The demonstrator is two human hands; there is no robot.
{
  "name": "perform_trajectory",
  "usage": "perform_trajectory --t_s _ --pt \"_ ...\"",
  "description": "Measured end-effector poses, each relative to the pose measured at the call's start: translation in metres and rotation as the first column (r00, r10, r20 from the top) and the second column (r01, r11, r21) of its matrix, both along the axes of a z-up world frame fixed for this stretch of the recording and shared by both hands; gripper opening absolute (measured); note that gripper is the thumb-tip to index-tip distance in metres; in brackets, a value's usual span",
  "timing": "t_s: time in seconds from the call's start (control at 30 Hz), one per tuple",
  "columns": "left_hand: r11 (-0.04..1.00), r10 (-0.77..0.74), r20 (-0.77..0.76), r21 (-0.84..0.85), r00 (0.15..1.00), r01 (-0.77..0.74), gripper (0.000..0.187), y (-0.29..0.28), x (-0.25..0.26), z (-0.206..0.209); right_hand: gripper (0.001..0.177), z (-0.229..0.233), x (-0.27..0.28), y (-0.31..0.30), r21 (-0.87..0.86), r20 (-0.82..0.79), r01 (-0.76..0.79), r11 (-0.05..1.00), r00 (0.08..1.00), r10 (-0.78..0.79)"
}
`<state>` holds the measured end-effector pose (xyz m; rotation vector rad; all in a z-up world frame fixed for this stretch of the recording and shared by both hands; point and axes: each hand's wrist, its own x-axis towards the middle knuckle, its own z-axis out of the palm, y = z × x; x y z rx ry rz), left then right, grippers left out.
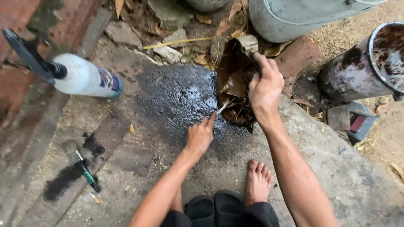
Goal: Cleaning a motorcycle engine crankcase using a spray bottle and a brush to remove grease and grime.
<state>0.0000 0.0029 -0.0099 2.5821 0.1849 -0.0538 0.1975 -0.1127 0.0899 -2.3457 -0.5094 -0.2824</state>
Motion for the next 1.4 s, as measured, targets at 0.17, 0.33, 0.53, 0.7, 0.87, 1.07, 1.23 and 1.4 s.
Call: perform_trajectory --t_s 0.17,0.33,0.53,0.7,0.87,1.07,1.23,1.4 --pt "0.999 0.013 0.110 0.039 0.994 -0.018 0.054 0.006 0.015 -0.013 0.051 -0.003 -0.003 -0.005 -0.045 -0.005 0.017 0.999 1.000 -0.017" --pt "0.985 0.074 -0.017 -0.152 0.997 -0.076 0.046 -0.006 0.002 0.012 0.054 0.001 -0.006 -0.007 -0.004 -0.027 -0.002 1.000 1.000 0.002" --pt "0.963 0.181 0.008 -0.203 0.983 -0.176 0.040 -0.007 0.008 0.024 0.048 -0.013 -0.011 -0.011 -0.032 0.026 -0.016 0.999 1.000 0.017" --pt "0.768 0.334 -0.100 -0.548 0.937 -0.332 0.033 -0.015 -0.001 0.011 0.051 -0.010 -0.015 -0.019 0.086 0.015 0.028 0.996 0.999 -0.030" --pt "0.486 0.502 -0.166 -0.758 0.849 -0.436 0.027 -0.052 0.009 -0.012 0.055 -0.019 -0.020 -0.030 0.147 0.029 0.030 0.989 0.999 -0.035" --pt "0.012 0.536 -0.441 -0.849 0.720 -0.529 0.026 -0.061 0.027 -0.008 0.054 -0.018 -0.023 -0.031 0.111 0.037 0.020 0.994 0.999 -0.024" --pt "-0.001 0.506 -0.474 -0.836 0.721 -0.549 0.028 -0.055 0.000 -0.008 0.054 0.011 -0.041 -0.021 0.131 -0.004 0.097 0.987 0.995 -0.097" --pt "0.634 0.399 -0.181 -0.653 0.899 -0.413 0.029 -0.013 0.000 0.041 0.050 0.009 -0.053 -0.023 0.090 0.006 0.115 0.989 0.993 -0.116"
